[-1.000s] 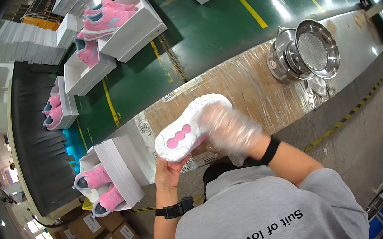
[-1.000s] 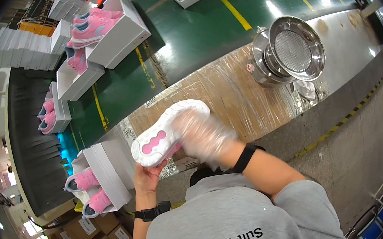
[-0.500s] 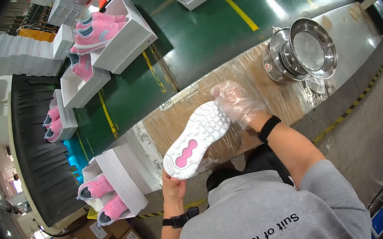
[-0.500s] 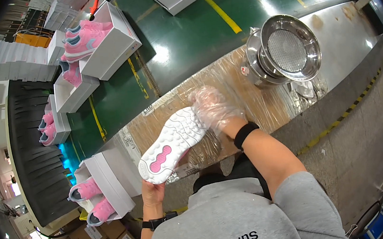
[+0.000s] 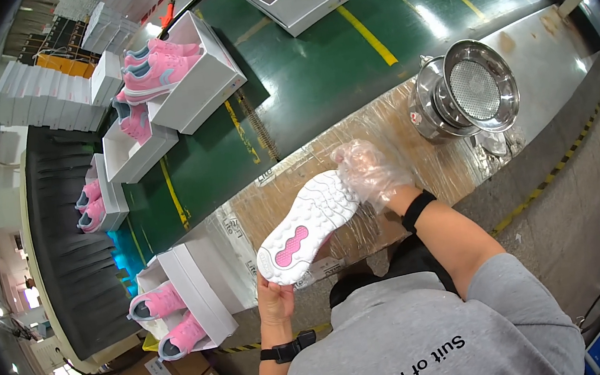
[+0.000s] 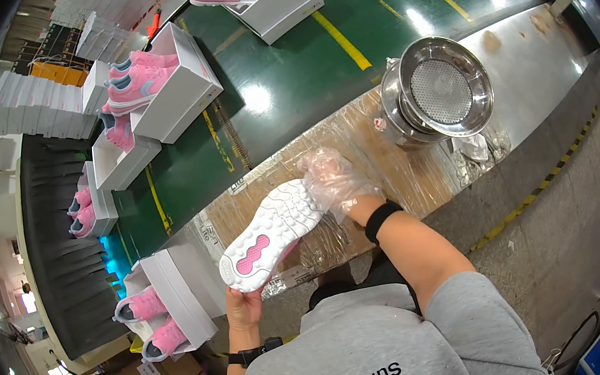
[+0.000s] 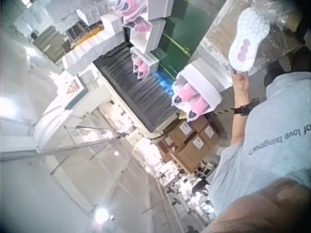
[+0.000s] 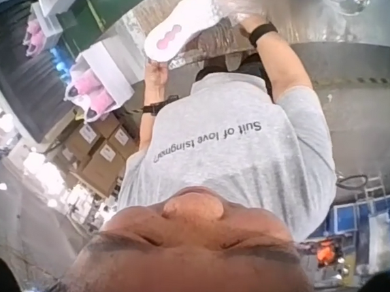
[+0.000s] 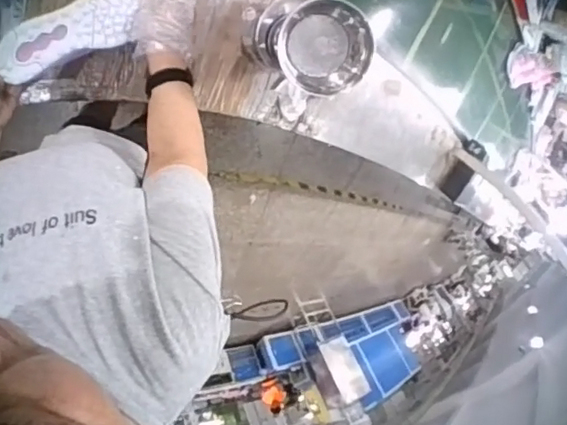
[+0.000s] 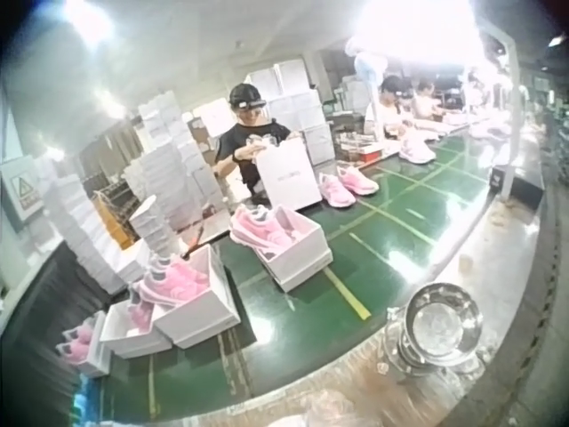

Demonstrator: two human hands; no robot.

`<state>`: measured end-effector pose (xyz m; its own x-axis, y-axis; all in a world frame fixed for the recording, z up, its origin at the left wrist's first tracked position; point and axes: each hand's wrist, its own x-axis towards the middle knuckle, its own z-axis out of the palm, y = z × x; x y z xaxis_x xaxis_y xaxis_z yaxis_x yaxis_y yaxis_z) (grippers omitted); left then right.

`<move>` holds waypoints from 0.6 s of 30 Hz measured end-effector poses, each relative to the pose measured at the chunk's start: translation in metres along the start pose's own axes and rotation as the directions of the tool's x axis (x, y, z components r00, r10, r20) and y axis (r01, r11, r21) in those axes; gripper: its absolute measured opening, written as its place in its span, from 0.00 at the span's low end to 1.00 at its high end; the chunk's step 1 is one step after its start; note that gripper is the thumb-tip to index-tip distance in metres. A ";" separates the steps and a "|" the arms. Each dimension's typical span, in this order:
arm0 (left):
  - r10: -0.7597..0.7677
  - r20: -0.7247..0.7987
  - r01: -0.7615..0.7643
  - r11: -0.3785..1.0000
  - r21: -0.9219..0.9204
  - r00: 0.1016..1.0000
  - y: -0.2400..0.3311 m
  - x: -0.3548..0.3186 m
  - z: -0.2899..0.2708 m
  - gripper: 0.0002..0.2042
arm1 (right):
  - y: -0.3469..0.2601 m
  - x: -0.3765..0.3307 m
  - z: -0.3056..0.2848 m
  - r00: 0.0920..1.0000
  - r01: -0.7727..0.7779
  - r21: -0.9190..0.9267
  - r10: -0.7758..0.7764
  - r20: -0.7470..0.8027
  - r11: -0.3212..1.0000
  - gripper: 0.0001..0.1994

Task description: Inspect the soles of pink and white sneakers, apply a cleaning agent with a gloved hand, and place them into boxes on a factory assembly line.

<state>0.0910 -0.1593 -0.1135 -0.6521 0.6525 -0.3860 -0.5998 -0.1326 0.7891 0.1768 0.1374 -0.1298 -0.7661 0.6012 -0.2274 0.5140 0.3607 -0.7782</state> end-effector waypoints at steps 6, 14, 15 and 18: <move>-0.011 0.023 0.009 0.997 0.073 1.000 0.008 0.006 0.008 0.44 | -0.034 -0.007 0.013 0.985 0.155 0.299 -0.170 0.024 0.942 0.11; -0.024 0.003 0.023 0.981 0.191 1.000 0.020 0.016 0.035 0.33 | -0.111 -0.067 0.007 0.553 0.819 0.145 -0.831 0.060 0.555 0.13; -0.005 0.046 -0.005 0.979 0.204 0.999 0.022 0.018 0.032 0.29 | -0.111 -0.070 0.006 0.552 0.819 0.148 -0.832 0.059 0.554 0.13; -0.010 0.045 0.007 0.996 0.084 0.999 0.019 0.016 0.014 0.30 | -0.080 -0.081 -0.006 0.402 0.908 0.049 -0.898 0.181 0.417 0.11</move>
<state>0.0757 -0.1410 -0.0986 -0.6242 0.6868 -0.3724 -0.5628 -0.0647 0.8241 0.2002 0.0645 -0.0458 -0.8393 -0.2112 0.5011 -0.5002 0.6611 -0.5592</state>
